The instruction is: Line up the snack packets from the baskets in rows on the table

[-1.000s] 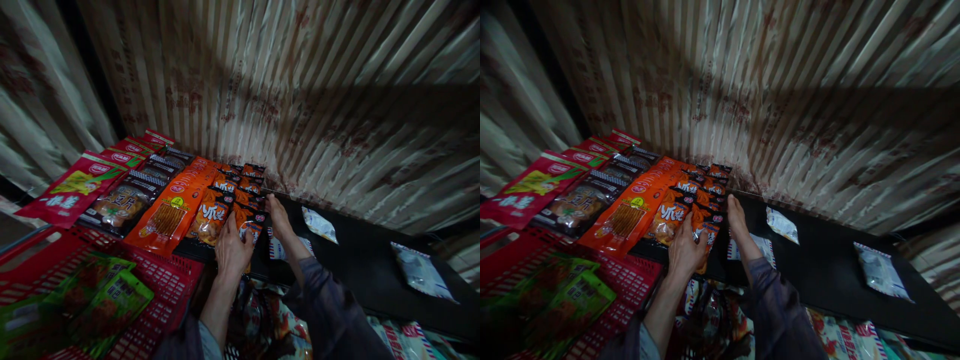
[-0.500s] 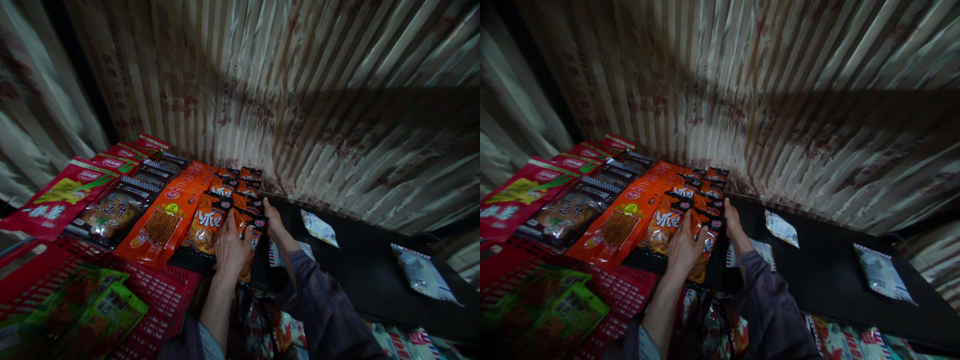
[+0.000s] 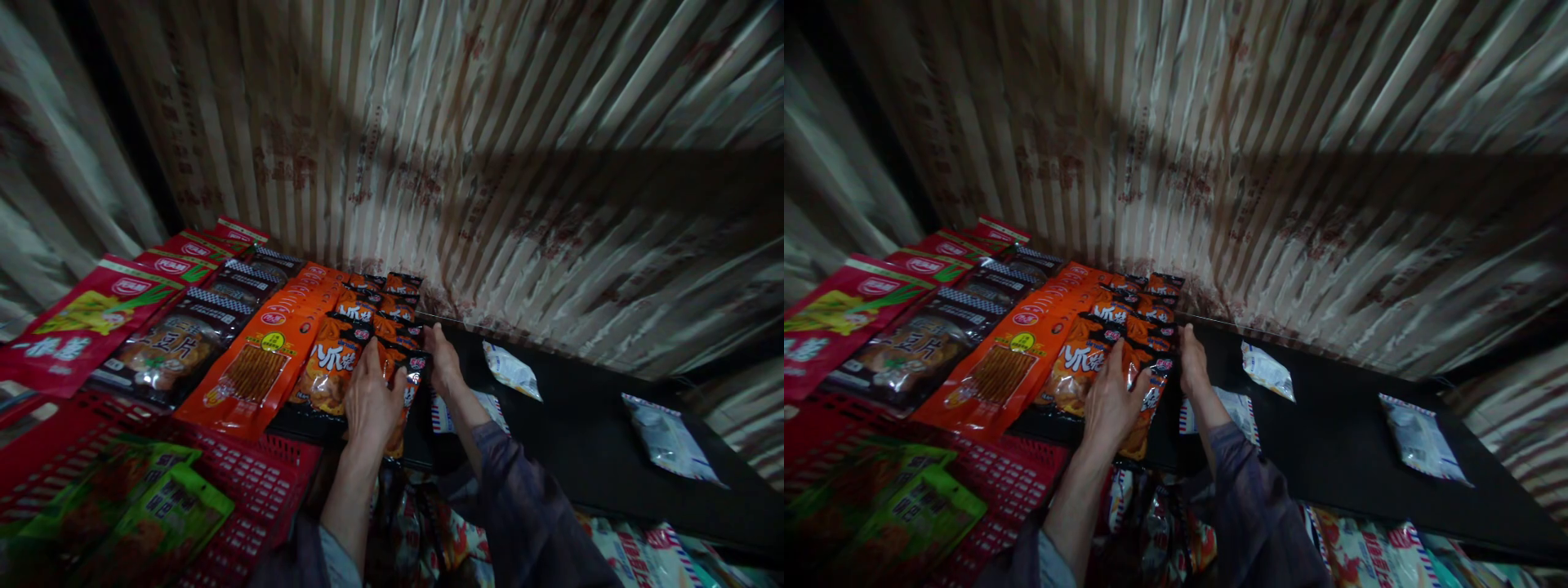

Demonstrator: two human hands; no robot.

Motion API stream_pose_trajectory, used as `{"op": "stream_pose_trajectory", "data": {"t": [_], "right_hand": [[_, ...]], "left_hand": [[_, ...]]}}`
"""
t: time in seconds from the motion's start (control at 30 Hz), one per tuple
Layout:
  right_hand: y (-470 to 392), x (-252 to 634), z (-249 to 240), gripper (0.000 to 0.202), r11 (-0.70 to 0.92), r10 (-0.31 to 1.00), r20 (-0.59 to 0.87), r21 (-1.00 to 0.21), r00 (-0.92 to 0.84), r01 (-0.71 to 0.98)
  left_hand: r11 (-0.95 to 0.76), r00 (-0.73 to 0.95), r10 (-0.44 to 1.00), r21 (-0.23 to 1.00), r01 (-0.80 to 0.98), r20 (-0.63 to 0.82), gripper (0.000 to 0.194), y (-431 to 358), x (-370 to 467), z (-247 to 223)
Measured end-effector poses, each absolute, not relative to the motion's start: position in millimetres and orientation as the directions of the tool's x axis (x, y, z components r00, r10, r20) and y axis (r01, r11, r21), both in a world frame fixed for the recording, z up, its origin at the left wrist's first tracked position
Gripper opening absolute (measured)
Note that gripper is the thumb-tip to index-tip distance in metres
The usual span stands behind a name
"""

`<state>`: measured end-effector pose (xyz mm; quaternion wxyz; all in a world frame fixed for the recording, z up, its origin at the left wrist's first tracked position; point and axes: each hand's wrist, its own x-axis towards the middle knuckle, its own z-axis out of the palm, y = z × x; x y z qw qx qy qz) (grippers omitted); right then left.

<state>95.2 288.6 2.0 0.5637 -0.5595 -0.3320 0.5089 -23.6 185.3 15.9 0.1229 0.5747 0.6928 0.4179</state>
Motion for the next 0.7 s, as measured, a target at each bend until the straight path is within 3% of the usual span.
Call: {"op": "stream_pose_trajectory", "data": {"t": [0.17,0.37,0.53,0.7], "right_hand": [[264.5,100.6,1.4,0.053,-0.013,0.947,-0.034,-0.998,0.321,-0.067],[223.2,103.1,-1.4,0.055,0.045,0.963,0.070,-0.994,0.260,0.103],[193.4,98.9,-1.1,0.056,0.119,0.959,0.178,-0.959,0.221,0.256],[167.0,90.9,-12.0,0.059,0.212,0.943,0.309,-0.842,0.121,0.497]], "left_hand": [[-0.048,-0.323,0.868,0.712,0.700,0.377,0.057,185.2,-22.7,13.8],[-0.117,-0.458,0.784,0.825,0.552,0.418,0.039,188.5,-32.6,10.9],[-0.154,-0.648,0.723,0.970,0.188,0.240,0.031,196.5,-50.0,2.7],[-0.282,-0.716,0.695,0.942,-0.182,0.069,0.022,197.7,-62.0,7.4]]}}
